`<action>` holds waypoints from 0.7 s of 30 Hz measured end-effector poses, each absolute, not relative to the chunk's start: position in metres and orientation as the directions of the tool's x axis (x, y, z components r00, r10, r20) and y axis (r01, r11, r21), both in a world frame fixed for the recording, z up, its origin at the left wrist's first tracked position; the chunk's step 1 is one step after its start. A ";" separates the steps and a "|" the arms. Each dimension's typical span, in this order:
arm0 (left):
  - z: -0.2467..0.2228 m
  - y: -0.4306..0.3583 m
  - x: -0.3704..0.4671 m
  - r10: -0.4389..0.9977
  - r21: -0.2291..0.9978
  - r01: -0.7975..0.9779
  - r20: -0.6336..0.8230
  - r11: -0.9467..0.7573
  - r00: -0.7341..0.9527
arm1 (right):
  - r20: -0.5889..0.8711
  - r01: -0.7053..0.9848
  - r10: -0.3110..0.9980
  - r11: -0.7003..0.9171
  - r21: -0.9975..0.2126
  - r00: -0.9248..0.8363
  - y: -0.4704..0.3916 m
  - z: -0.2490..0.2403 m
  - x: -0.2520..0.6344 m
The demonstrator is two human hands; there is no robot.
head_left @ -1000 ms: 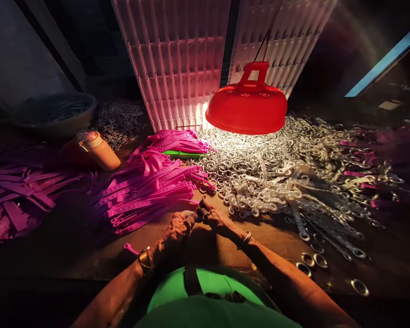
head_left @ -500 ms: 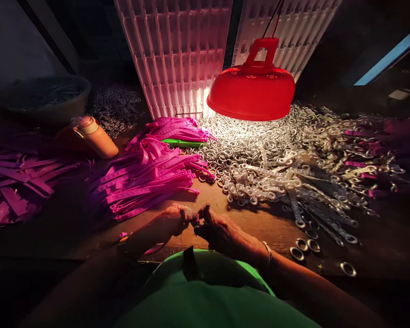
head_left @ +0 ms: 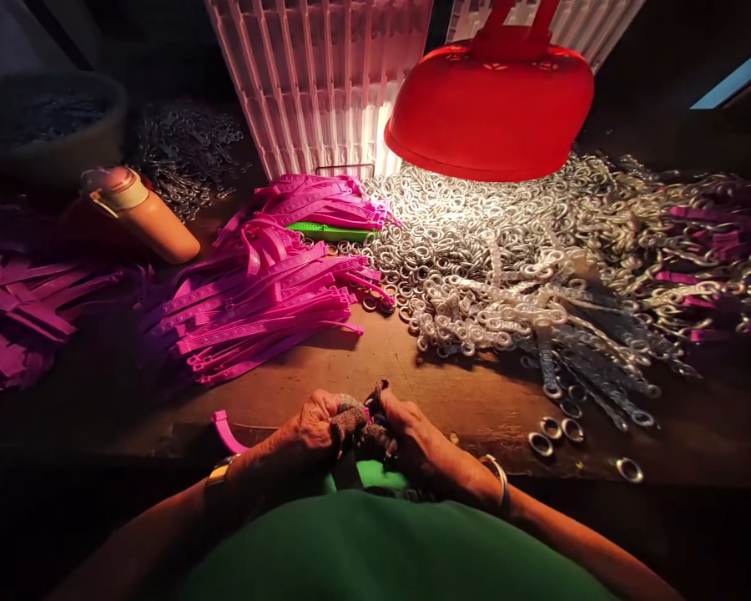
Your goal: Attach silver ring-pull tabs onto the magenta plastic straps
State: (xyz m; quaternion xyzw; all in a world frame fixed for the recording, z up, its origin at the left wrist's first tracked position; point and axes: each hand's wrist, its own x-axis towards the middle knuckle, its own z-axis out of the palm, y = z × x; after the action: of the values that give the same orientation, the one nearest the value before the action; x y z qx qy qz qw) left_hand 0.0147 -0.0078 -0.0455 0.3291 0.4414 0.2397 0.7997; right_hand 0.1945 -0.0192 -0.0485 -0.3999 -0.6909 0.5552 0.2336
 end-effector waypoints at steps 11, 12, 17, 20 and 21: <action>-0.045 0.002 0.013 0.599 0.734 0.019 -0.568 0.678 0.564 | -0.202 0.472 0.740 0.174 -0.864 -0.642 -0.006 -0.035 0.195; -0.044 0.003 0.015 0.595 0.741 0.038 -0.568 0.671 0.569 | -0.207 0.519 0.748 0.208 -0.829 -0.630 -0.007 -0.035 0.196; -0.051 0.019 0.030 0.643 0.918 0.262 -0.397 0.299 0.656 | -0.039 0.692 0.888 0.330 -0.642 -0.459 -0.024 -0.050 0.219; -0.054 0.021 0.042 0.659 0.861 0.505 -0.347 -0.058 0.667 | 0.216 0.815 0.955 0.287 -0.503 -0.203 -0.047 -0.061 0.256; -0.054 0.020 0.045 0.647 0.814 0.558 -0.340 -0.161 0.683 | 0.289 0.858 0.951 0.236 -0.456 -0.108 -0.056 -0.064 0.273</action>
State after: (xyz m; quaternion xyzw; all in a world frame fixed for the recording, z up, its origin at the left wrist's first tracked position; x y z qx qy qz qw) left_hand 0.0450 0.0198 -0.0537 0.7607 0.3960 0.0435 0.5125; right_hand 0.2725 -0.0558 -0.0640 -0.6120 -0.7392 0.0868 0.2675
